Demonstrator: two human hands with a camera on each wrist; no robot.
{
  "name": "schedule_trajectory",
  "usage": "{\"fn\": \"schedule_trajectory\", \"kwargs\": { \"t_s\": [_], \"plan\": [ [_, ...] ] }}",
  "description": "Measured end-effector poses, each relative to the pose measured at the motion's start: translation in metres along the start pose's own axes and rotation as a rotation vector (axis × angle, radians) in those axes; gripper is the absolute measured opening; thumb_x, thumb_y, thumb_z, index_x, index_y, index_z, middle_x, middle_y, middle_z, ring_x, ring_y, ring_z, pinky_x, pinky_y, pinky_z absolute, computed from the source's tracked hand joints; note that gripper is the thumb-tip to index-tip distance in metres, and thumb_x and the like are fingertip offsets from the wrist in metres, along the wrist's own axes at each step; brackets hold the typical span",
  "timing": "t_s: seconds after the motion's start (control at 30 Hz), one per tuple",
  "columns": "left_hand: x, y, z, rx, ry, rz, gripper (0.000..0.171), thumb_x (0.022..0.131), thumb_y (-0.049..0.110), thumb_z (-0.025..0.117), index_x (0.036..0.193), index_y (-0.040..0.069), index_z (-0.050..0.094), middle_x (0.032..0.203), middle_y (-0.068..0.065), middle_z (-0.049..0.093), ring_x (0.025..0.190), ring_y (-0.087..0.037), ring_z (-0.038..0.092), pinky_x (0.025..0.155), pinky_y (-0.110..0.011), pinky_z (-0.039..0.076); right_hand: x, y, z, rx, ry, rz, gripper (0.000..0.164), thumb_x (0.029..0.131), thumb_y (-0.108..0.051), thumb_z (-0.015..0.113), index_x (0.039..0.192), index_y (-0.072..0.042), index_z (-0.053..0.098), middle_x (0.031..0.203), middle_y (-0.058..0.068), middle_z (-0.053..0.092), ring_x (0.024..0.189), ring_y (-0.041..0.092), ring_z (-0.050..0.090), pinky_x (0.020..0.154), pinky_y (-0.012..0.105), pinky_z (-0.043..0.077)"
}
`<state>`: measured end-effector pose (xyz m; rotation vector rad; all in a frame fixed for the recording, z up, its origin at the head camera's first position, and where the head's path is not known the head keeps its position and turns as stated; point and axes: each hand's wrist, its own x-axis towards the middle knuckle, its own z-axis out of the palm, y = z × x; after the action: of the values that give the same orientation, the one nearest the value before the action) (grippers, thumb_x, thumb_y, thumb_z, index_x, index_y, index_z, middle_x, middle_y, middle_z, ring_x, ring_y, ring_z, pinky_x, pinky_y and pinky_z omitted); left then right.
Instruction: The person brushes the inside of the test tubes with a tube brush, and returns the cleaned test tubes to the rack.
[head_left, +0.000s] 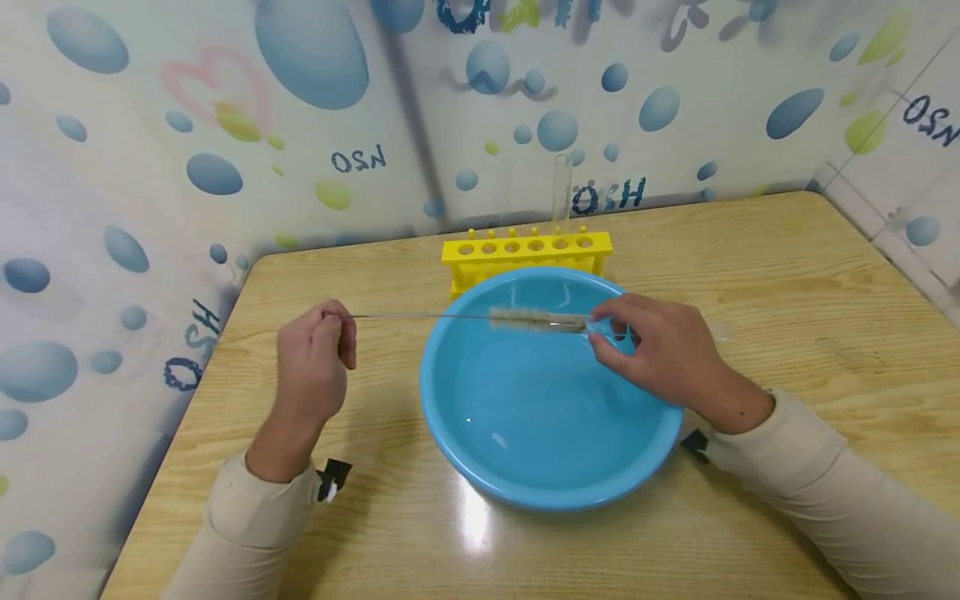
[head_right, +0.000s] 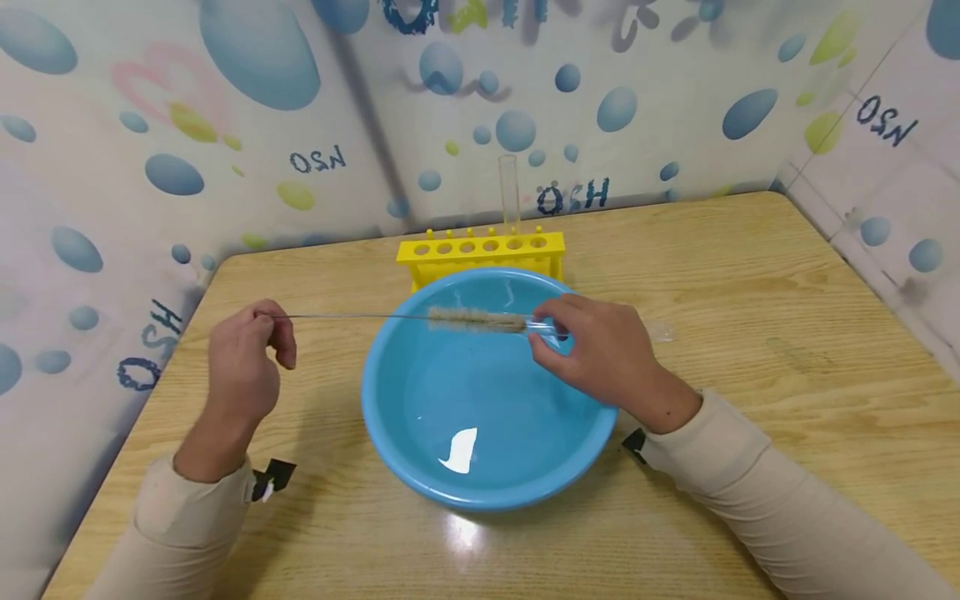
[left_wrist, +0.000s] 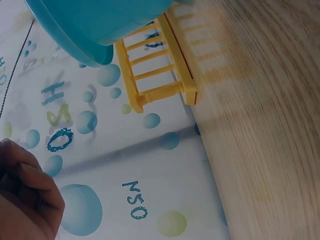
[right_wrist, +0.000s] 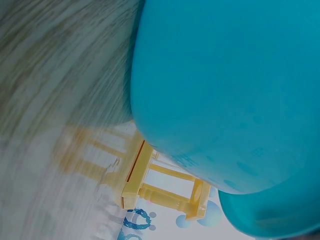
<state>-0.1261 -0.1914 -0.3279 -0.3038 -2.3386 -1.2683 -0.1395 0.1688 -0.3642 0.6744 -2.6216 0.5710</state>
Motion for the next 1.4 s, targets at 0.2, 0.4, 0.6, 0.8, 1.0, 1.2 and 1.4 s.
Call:
{"fn": "schedule_trajectory", "kwargs": {
  "t_s": [0.2, 0.4, 0.6, 0.8, 1.0, 1.2, 1.4],
  "plan": [
    [0.0, -0.002, 0.001, 0.067, -0.097, -0.047, 0.045, 0.097, 0.009, 0.025, 0.056, 0.007, 0.045, 0.043, -0.004, 0.039, 0.032, -0.015, 0.028, 0.033, -0.028, 0.025, 0.0, 0.0, 0.001, -0.001, 0.003, 0.0, 0.027, 0.079, -0.033, 0.068, 0.097, -0.013, 0.066, 0.069, -0.004, 0.057, 0.056, 0.007, 0.045, 0.047, 0.02, 0.037],
    [-0.001, -0.005, 0.004, 0.079, -0.146, -0.022, 0.045, 0.099, 0.014, 0.023, 0.059, 0.008, 0.044, 0.045, -0.004, 0.039, 0.033, -0.016, 0.029, 0.033, -0.028, 0.027, 0.0, 0.001, 0.001, -0.002, 0.003, 0.002, 0.027, 0.079, -0.032, 0.068, 0.096, -0.012, 0.066, 0.068, -0.004, 0.056, 0.056, 0.008, 0.045, 0.047, 0.02, 0.037],
    [-0.002, -0.003, 0.005, 0.105, -0.204, -0.034, 0.044, 0.099, 0.016, 0.021, 0.061, 0.009, 0.042, 0.046, -0.004, 0.038, 0.034, -0.017, 0.029, 0.036, -0.03, 0.029, 0.0, 0.0, 0.0, -0.001, -0.006, 0.012, 0.028, 0.079, -0.032, 0.067, 0.099, -0.011, 0.066, 0.07, -0.003, 0.057, 0.057, 0.009, 0.045, 0.048, 0.021, 0.037],
    [-0.004, -0.001, 0.006, 0.14, -0.225, -0.04, 0.044, 0.1, 0.018, 0.022, 0.061, 0.011, 0.041, 0.047, -0.003, 0.038, 0.035, -0.018, 0.03, 0.038, -0.031, 0.03, 0.0, 0.0, 0.0, 0.001, -0.012, 0.02, 0.029, 0.079, -0.032, 0.067, 0.1, -0.011, 0.066, 0.071, -0.003, 0.058, 0.058, 0.009, 0.046, 0.049, 0.021, 0.038],
    [-0.005, 0.005, 0.007, 0.185, -0.241, -0.018, 0.043, 0.1, 0.02, 0.023, 0.063, 0.013, 0.042, 0.048, -0.001, 0.039, 0.037, -0.016, 0.033, 0.038, -0.029, 0.031, 0.001, -0.002, -0.001, 0.001, -0.018, 0.028, 0.029, 0.078, -0.031, 0.069, 0.099, -0.011, 0.066, 0.074, -0.002, 0.061, 0.061, 0.01, 0.051, 0.051, 0.021, 0.041],
    [-0.007, 0.008, 0.013, 0.224, -0.257, -0.015, 0.041, 0.099, 0.02, 0.025, 0.064, 0.012, 0.044, 0.048, 0.0, 0.038, 0.039, -0.014, 0.034, 0.041, -0.027, 0.031, 0.002, -0.002, -0.002, 0.006, -0.034, 0.042, 0.031, 0.079, -0.031, 0.069, 0.101, -0.01, 0.066, 0.077, -0.001, 0.064, 0.063, 0.013, 0.054, 0.053, 0.022, 0.043],
    [-0.014, 0.01, 0.019, 0.258, -0.296, 0.015, 0.037, 0.099, 0.018, 0.026, 0.068, 0.013, 0.044, 0.05, 0.002, 0.036, 0.041, -0.013, 0.034, 0.042, -0.026, 0.03, 0.0, -0.002, 0.0, -0.003, -0.026, 0.012, 0.03, 0.079, -0.033, 0.068, 0.1, -0.011, 0.066, 0.078, -0.001, 0.065, 0.064, 0.01, 0.055, 0.053, 0.023, 0.044]
  ]
}}
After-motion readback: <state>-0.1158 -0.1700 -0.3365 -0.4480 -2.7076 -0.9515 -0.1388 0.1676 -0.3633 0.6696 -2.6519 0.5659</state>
